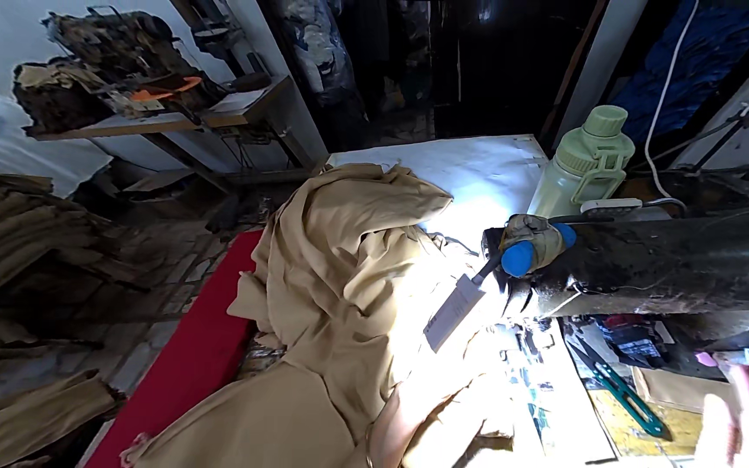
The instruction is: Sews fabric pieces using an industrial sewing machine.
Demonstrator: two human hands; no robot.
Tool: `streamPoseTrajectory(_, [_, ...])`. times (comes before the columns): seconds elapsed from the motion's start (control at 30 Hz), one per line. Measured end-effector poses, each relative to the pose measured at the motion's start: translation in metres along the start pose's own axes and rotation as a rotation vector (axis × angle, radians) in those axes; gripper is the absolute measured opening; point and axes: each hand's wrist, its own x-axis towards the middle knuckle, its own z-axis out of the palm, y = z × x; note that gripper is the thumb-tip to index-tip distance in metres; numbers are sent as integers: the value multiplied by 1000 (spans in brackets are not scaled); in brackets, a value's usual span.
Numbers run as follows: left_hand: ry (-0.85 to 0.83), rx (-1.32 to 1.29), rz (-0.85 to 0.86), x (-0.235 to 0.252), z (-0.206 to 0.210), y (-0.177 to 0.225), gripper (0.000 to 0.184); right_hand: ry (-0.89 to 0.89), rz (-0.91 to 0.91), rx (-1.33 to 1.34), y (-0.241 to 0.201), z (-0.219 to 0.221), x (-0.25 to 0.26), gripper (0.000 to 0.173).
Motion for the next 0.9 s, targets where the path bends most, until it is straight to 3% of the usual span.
streamPoseTrajectory(0.07, [0, 188, 132, 19, 2, -1, 55, -53, -73, 93, -30, -6, -9, 33])
streamPoseTrajectory(0.13, [-18, 307, 224, 14, -6, -3, 49, -105, -121, 166, -58, -9, -22, 26])
streamPoseTrajectory(0.23, [-61, 350, 172, -14, -32, 5, 41, -229, -153, 252, -95, -17, -47, 24])
streamPoseTrajectory(0.33, [-55, 435, 152, -38, -58, 19, 33, -468, -159, 371, -125, -22, -61, 30])
streamPoseTrajectory(0.4, [-69, 554, 252, -49, -70, 25, 27, -440, -220, 355, -124, -14, -70, 25])
streamPoseTrajectory(0.47, [-83, 597, 419, -60, -80, 40, 16, -302, -209, 275, -105, -6, -62, 20])
streamPoseTrajectory(0.53, [-156, 469, 561, -72, -88, 61, 17, -196, -198, 243, -94, -8, -38, 24])
streamPoseTrajectory(0.57, [-223, 399, 591, -73, -90, 73, 23, -227, -221, 276, -99, -14, -30, 25])
streamPoseTrajectory(0.63, [-396, 255, 533, -64, -83, 83, 36, -384, -294, 422, -122, -24, -35, 25])
streamPoseTrajectory(0.73, [-569, 299, 175, -43, -69, 70, 52, -521, -480, 529, -146, -11, -51, 15])
streamPoseTrajectory(0.77, [-520, 385, 128, -40, -63, 55, 58, -504, -494, 559, -146, -6, -58, 15])
streamPoseTrajectory(0.87, [-268, 552, 327, -49, -58, 34, 57, -425, -446, 577, -134, 2, -80, 20])
streamPoseTrajectory(0.9, [-256, 590, 378, -57, -60, 39, 52, -411, -423, 574, -132, 2, -87, 21])
